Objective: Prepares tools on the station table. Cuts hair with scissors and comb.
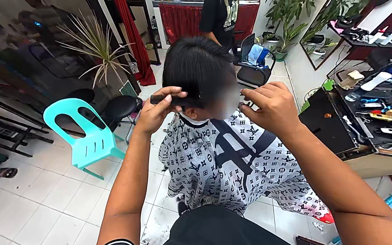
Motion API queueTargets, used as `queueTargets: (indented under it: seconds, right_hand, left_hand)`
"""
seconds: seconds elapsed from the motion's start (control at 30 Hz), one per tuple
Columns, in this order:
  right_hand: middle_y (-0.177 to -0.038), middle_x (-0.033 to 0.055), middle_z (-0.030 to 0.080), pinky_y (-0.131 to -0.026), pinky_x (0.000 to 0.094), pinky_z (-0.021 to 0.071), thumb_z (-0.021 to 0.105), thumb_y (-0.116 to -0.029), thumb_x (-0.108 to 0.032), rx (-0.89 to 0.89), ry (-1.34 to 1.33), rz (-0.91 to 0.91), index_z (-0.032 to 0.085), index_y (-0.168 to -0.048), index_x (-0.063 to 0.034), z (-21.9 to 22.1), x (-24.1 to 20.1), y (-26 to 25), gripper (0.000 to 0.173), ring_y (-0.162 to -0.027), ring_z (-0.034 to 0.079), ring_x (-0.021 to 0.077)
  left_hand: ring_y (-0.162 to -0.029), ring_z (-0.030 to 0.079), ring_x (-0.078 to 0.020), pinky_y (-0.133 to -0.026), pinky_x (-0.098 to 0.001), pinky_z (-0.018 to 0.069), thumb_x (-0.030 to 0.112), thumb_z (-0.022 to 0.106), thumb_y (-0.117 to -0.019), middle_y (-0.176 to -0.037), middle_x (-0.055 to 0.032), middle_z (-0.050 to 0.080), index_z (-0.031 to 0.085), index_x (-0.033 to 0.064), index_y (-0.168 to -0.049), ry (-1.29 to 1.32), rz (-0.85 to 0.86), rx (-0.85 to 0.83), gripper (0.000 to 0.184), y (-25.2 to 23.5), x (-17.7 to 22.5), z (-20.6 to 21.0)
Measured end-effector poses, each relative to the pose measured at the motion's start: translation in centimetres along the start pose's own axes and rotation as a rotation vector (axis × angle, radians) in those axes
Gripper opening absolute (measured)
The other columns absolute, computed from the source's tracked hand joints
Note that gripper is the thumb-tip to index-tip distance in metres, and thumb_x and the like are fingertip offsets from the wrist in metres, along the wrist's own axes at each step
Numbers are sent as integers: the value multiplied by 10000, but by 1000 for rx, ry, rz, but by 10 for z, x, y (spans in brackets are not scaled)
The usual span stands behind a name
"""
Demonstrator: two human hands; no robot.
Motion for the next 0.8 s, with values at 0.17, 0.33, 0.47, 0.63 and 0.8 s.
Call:
queueTargets:
  seconds: [0.17,0.33,0.47,0.63,0.8]
  right_hand:
    - [-960,151,746,-958,498,497,651,-984,-237,122,40,-74,725,-1197,-39,-17,-7,22,300,-962,704,314]
    - [-1118,154,698,-1092,542,363,718,-922,-401,214,191,48,655,-1310,-69,-35,8,24,515,-1204,596,353]
    - [-1035,144,719,-1004,504,392,705,-954,-328,242,226,49,694,-1270,-81,-37,3,18,401,-1090,634,322]
    - [-912,134,742,-913,458,429,691,-982,-218,300,156,8,742,-1202,-76,-39,1,19,267,-905,673,277]
    - [-964,141,730,-970,497,418,697,-963,-293,235,147,-10,713,-1243,-72,-34,-2,9,358,-998,663,309]
  left_hand:
    - [-978,710,-117,-818,-275,593,226,474,-1076,-1266,-33,705,630,152,-1316,63,94,-15,296,-17,20,10]
    - [-991,712,-106,-812,-254,588,228,484,-1077,-1267,-32,709,628,160,-1334,89,170,-111,302,-24,36,17]
    - [-968,715,-107,-800,-255,589,217,500,-1071,-1256,-45,716,632,147,-1339,102,187,-149,307,-26,42,23]
    - [-964,710,-89,-796,-242,586,226,489,-1077,-1256,-23,714,631,162,-1337,69,190,-167,303,-26,44,28]
    - [-978,714,-108,-803,-255,590,222,496,-1074,-1258,-45,714,634,150,-1339,69,192,-161,307,-25,45,31]
Point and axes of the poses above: each hand's wrist, its own y-axis away from the middle knuckle, its own z-axis out of the palm, x = y × z, the point moved 6 cm from there along -y, towards the middle knuckle
